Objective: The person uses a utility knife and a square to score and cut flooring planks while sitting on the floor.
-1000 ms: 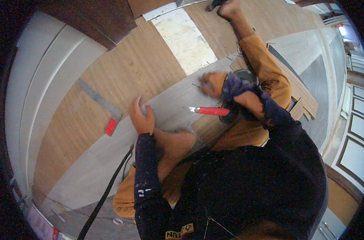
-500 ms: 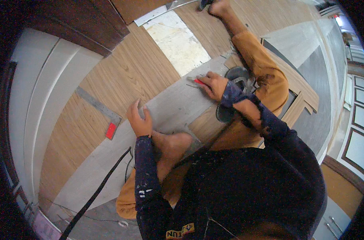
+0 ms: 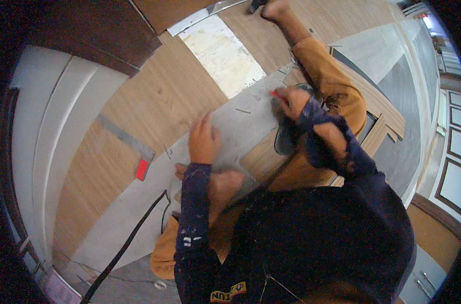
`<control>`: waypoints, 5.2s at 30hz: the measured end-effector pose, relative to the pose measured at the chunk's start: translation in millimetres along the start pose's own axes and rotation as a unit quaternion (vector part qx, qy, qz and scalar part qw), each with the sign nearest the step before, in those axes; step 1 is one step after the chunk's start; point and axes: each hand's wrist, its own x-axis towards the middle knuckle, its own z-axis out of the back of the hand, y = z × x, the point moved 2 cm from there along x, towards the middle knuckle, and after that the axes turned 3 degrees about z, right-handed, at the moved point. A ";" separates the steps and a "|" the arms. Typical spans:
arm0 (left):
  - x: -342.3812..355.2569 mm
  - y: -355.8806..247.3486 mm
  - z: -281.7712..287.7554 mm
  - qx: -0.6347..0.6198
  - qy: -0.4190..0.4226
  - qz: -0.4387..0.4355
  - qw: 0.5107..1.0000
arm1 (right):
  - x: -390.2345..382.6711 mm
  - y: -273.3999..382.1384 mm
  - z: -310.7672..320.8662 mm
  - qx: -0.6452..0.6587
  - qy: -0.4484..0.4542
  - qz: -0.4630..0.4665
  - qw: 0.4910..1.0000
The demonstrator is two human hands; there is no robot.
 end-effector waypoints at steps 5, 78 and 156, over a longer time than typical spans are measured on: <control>58.2 -77.7 -63.1 0.067 -0.026 -0.113 0.991 | -80.0 37.9 -49.1 0.164 0.048 0.095 0.981; 100.9 -97.4 -49.7 0.070 0.035 -0.021 0.997 | 95.4 -17.8 -6.8 0.035 0.085 -0.012 0.996; 113.2 -94.6 -71.5 -0.178 0.018 -0.038 0.983 | 116.6 -41.8 -36.7 0.224 -0.186 -0.026 0.956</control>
